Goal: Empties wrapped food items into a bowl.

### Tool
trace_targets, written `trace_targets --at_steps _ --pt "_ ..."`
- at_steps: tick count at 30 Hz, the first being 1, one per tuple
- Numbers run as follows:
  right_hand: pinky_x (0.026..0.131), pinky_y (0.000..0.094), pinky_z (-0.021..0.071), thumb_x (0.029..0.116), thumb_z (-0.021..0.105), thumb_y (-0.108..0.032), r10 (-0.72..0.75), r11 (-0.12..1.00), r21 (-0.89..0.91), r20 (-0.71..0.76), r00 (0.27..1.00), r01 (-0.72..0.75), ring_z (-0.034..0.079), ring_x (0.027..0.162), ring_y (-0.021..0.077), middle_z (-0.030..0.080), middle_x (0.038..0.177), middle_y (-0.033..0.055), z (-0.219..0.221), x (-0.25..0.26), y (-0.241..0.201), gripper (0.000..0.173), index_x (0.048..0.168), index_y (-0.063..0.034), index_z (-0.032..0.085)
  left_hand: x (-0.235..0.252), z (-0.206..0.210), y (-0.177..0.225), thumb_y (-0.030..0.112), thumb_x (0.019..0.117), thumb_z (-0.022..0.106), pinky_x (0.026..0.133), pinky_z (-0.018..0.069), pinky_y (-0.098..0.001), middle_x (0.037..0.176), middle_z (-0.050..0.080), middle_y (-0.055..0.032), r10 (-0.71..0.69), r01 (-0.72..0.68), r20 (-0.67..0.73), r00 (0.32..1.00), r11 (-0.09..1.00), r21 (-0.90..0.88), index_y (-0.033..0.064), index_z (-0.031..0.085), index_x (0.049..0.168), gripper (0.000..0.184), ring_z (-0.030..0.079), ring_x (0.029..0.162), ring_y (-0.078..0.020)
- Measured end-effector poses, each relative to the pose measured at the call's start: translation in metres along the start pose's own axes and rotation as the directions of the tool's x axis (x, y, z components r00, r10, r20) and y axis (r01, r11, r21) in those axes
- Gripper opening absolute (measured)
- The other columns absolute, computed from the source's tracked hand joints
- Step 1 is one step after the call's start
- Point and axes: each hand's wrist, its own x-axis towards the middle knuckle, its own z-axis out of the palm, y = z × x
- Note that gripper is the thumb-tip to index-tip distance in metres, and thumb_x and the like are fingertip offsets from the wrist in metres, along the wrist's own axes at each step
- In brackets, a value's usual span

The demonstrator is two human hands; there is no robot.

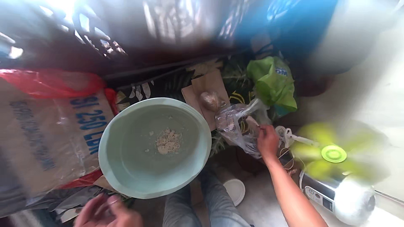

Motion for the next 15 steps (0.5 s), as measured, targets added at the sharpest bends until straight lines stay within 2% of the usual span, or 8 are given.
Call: trace_targets --at_steps 2,4,6,7,8,10,12,15 --pt "0.092 0.0379 0.0592 0.0976 0.062 -0.009 -0.131 0.979 0.134 -0.149 0.98 0.151 0.07 0.105 0.0231 0.072 0.11 0.0141 -0.023 -0.018 -0.018 0.014 0.102 -0.0009 0.072 -0.006 0.04 0.057 0.01 0.1031 0.057 0.092 0.0585 -0.032 0.12 0.069 -0.0036 0.022 0.046 0.264 0.964 0.968 -0.246 0.0002 0.056 0.129 0.027 0.067 0.109 -0.0119" --pt "0.092 0.0303 0.0598 0.095 0.064 -0.006 -0.222 0.911 0.317 -0.162 0.962 0.264 0.071 0.103 0.0164 0.072 0.107 0.0118 -0.045 -0.039 -0.05 0.01 0.099 -0.0001 0.072 -0.012 0.079 0.095 0.017 0.1028 0.059 0.096 0.0604 -0.0431 0.133 0.067 -0.0095 0.056 0.224 0.61 0.79 0.9 -0.374 0.0024 0.058 0.137 0.037 0.067 0.119 -0.0239" --pt "0.088 0.0257 0.0615 0.0935 0.068 -0.004 -0.297 0.787 0.557 -0.037 0.954 0.267 0.071 0.099 0.0112 0.073 0.105 0.0076 -0.059 -0.058 -0.084 0.009 0.099 -0.0016 0.074 -0.018 0.109 0.111 0.021 0.0979 0.069 0.107 0.0555 -0.0487 0.158 0.045 -0.0114 0.077 0.43 0.792 0.606 0.806 -0.407 0.0056 0.039 0.155 0.066 0.052 0.139 -0.0289" --pt "0.086 0.025 0.062 0.0926 0.07 -0.005 -0.329 0.71 0.669 0.04 0.943 0.219 0.071 0.096 0.0104 0.074 0.103 0.0061 -0.06 -0.065 -0.1 0.009 0.1 -0.0026 0.075 -0.019 0.117 0.112 0.016 0.0951 0.072 0.109 0.0539 -0.0494 0.163 0.037 -0.0099 0.091 0.524 0.836 0.542 0.74 -0.421 0.0076 0.028 0.16 0.079 0.048 0.143 -0.0293" --pt "0.083 0.0246 0.0625 0.0919 0.072 -0.005 -0.352 0.634 0.757 0.103 0.93 0.156 0.071 0.093 0.0101 0.074 0.101 0.0051 -0.058 -0.071 -0.115 0.01 0.1 -0.0033 0.077 -0.02 0.121 0.109 0.008 0.0927 0.072 0.11 0.0532 -0.05 0.163 0.037 -0.0101 0.119 0.607 0.855 0.505 0.655 -0.45 0.0081 0.022 0.162 0.085 0.049 0.142 -0.0307" --pt "0.08 0.0241 0.0625 0.092 0.075 -0.007 -0.333 0.536 0.844 0.177 0.926 0.032 0.071 0.089 0.0103 0.074 0.098 0.0049 -0.046 -0.082 -0.142 0.008 0.099 -0.0031 0.077 -0.028 0.12 0.092 -0.004 0.089 0.07 0.105 0.0535 -0.0514 0.145 0.055 -0.0186 0.151 0.716 0.838 0.525 0.454 -0.53 0.0017 0.034 0.153 0.073 0.059 0.128 -0.0342" --pt "0.075 0.0231 0.0617 0.0947 0.072 -0.008 -0.235 0.533 0.844 0.212 0.949 -0.057 0.07 0.085 0.0103 0.073 0.097 0.0053 -0.031 -0.089 -0.164 0.008 0.098 -0.0025 0.077 -0.041 0.11 0.071 -0.003 0.088 0.073 0.101 0.0544 -0.0517 0.133 0.061 -0.0196 0.046 0.766 0.81 0.584 0.298 -0.569 0.0032 0.046 0.138 0.057 0.063 0.119 -0.0337" --pt "0.069 0.0218 0.0611 0.0953 0.072 -0.011 -0.037 0.605 0.765 0.302 0.953 -0.219 0.07 0.077 0.0078 0.073 0.09 0.0035 -0.01 -0.099 -0.186 0.011 0.102 -0.0019 0.073 -0.054 0.089 0.049 0.007 0.0863 0.079 0.097 0.0564 -0.0553 0.13 0.063 -0.0208 -0.251 0.775 0.743 0.62 0.047 -0.63 0.0103 0.036 0.14 0.069 0.067 0.115 -0.037"
